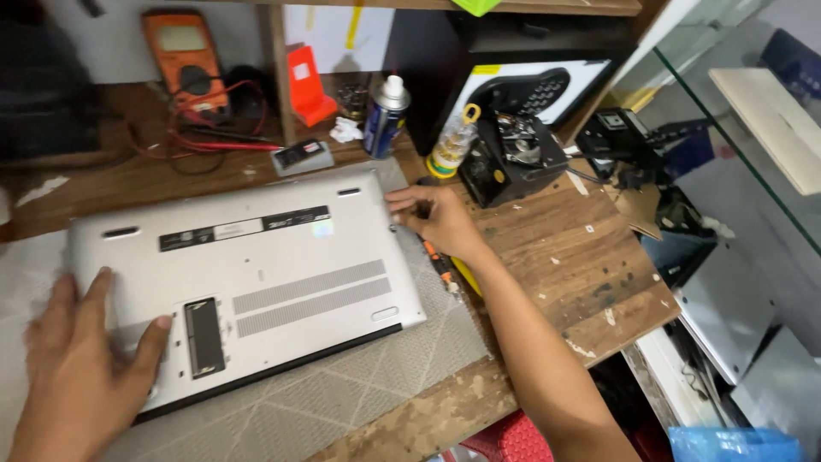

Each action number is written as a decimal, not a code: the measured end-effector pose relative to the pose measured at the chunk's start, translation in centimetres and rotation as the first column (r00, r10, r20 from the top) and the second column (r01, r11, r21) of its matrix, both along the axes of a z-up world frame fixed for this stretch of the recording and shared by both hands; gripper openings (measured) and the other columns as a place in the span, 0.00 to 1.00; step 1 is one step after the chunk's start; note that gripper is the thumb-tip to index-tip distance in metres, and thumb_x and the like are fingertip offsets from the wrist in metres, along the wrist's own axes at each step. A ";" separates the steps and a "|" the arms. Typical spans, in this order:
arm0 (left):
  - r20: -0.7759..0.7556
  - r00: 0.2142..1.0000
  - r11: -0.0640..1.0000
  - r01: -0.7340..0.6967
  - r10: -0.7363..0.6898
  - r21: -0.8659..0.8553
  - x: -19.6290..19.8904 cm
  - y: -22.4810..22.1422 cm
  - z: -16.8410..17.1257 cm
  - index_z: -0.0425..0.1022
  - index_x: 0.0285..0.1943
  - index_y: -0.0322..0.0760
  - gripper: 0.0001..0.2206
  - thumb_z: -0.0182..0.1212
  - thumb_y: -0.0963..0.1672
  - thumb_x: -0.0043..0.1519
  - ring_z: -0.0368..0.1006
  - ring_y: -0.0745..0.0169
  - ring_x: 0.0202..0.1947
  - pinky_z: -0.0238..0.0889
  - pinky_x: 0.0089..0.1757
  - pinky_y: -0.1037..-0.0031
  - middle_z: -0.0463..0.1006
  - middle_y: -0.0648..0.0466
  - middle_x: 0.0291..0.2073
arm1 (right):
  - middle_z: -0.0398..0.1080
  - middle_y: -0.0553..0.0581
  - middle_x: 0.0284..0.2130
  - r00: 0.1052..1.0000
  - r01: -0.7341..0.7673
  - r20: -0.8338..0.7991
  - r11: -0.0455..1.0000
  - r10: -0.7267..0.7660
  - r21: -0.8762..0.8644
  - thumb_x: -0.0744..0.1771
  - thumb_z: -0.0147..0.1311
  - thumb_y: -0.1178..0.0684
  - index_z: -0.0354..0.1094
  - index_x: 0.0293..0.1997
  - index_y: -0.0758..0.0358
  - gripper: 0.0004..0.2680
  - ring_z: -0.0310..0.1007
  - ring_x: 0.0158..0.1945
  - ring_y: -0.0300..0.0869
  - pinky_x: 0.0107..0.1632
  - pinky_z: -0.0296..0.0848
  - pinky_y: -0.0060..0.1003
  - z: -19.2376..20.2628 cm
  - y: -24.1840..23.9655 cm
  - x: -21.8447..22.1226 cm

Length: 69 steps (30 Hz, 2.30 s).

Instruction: Disassembling a laptop by removing screws and prying off the back cover to access internal components.

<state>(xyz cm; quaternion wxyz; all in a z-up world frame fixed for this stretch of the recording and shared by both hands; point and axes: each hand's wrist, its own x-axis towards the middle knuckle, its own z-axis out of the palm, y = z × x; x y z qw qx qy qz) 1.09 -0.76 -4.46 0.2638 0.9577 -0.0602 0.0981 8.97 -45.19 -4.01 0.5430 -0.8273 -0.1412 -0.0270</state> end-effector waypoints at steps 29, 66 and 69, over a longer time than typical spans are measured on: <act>0.040 0.699 0.684 0.686 -0.714 0.248 0.5 -26.9 1.1 0.58 0.74 0.51 0.27 0.46 0.56 0.66 0.46 0.29 0.71 0.23 0.67 0.36 0.54 0.33 0.70 | 0.81 0.56 0.43 0.973 0.018 -0.179 0.826 -0.144 -0.563 0.66 0.56 0.57 0.76 0.50 0.59 0.09 0.81 0.44 0.44 0.54 0.76 0.40 5.4 -6.7 -2.5; -0.044 0.717 0.700 0.691 -0.696 0.183 0.9 -27.1 1.2 0.58 0.73 0.37 0.29 0.40 0.56 0.69 0.45 0.25 0.72 0.22 0.68 0.36 0.61 0.26 0.65 | 0.73 0.63 0.39 0.935 -0.046 -0.354 0.998 0.026 -0.047 0.67 0.48 0.64 0.62 0.51 0.69 0.08 0.81 0.27 0.41 0.26 0.85 0.25 5.8 -5.6 -2.6; -0.065 0.712 0.696 0.699 -0.699 0.165 1.0 -27.2 1.4 0.57 0.74 0.37 0.29 0.42 0.56 0.69 0.44 0.25 0.72 0.21 0.68 0.37 0.60 0.26 0.65 | 0.72 0.65 0.35 0.937 -0.043 -0.341 0.995 0.072 0.092 0.67 0.45 0.68 0.60 0.51 0.71 0.08 0.82 0.27 0.45 0.26 0.88 0.28 5.6 -5.9 -2.4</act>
